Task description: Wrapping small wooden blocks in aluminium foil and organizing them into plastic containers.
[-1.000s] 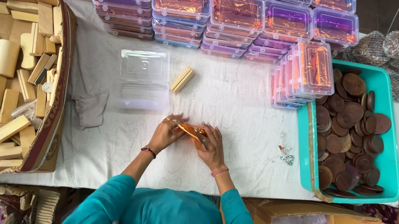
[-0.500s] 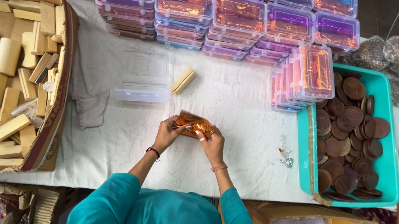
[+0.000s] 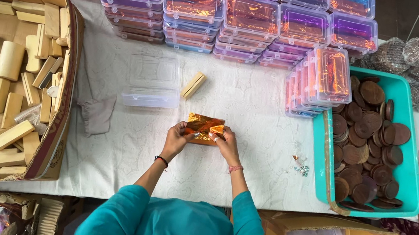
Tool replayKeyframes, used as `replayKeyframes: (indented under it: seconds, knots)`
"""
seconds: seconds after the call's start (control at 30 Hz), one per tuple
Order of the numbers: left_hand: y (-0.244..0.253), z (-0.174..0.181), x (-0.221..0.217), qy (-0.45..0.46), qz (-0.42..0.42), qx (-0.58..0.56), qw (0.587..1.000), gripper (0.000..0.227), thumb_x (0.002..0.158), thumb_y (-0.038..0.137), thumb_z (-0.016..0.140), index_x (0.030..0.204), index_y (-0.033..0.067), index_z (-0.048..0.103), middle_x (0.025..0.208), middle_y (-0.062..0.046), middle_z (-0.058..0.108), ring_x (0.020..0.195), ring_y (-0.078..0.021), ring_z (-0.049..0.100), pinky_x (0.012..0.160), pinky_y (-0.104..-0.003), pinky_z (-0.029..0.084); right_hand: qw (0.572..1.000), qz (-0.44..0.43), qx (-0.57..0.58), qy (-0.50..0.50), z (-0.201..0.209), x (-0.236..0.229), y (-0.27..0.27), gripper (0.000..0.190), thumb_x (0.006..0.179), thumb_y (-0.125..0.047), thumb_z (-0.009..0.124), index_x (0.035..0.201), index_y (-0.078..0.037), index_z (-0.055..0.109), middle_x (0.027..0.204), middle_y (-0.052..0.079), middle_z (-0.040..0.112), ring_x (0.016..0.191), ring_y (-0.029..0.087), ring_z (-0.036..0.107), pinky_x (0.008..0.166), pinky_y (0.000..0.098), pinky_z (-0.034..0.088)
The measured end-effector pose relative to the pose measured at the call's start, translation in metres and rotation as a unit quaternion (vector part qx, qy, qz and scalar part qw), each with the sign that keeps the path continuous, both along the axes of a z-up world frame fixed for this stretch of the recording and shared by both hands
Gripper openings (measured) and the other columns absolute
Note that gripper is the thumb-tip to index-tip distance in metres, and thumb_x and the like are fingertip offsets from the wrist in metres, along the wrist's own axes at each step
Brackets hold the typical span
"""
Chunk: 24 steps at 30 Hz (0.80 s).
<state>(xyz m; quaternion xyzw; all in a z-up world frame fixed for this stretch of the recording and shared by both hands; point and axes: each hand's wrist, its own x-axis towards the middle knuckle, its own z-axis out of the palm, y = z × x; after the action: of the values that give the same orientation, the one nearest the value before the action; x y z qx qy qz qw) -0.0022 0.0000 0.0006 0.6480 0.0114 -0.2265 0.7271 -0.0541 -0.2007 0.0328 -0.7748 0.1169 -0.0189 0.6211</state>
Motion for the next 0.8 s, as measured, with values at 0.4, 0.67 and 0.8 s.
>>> replayKeyframes:
  seconds: [0.4,0.67,0.8]
  knots:
    - [-0.003,0.016,-0.021,0.043,0.035,-0.03,0.998,0.045,0.085,-0.005,0.074,0.12,-0.0007,0.047,0.104,-0.021,0.076,0.094,-0.0201,0.073,0.08,-0.027,0.059,0.989,-0.111,0.019,0.098,0.003,-0.032,0.027,0.021,0.091,-0.019,0.077,0.093,0.002,0.076,0.077,0.002,0.07,0.066,0.009,0.055,0.059,0.028,0.044]
    - [0.015,0.021,-0.048,-0.014,0.019,-0.035,0.999,0.048,0.085,-0.004,0.074,0.124,-0.0009,0.045,0.114,-0.019,0.073,0.103,-0.018,0.072,0.087,-0.027,0.06,0.984,-0.134,-0.11,-0.035,0.003,-0.065,0.047,0.022,0.088,-0.02,0.079,0.101,-0.002,0.078,0.096,0.007,0.073,0.088,0.015,0.062,0.075,0.0312,0.053]
    - [0.014,0.022,-0.053,-0.009,0.024,0.0,1.0,0.06,0.087,-0.002,0.073,0.138,-0.0021,0.042,0.114,-0.018,0.075,0.1,-0.0189,0.073,0.084,-0.029,0.059,0.989,-0.142,0.019,0.035,0.014,-0.062,0.048,0.027,0.087,-0.017,0.075,0.109,-0.002,0.074,0.098,0.009,0.075,0.087,0.015,0.064,0.08,0.0305,0.052]
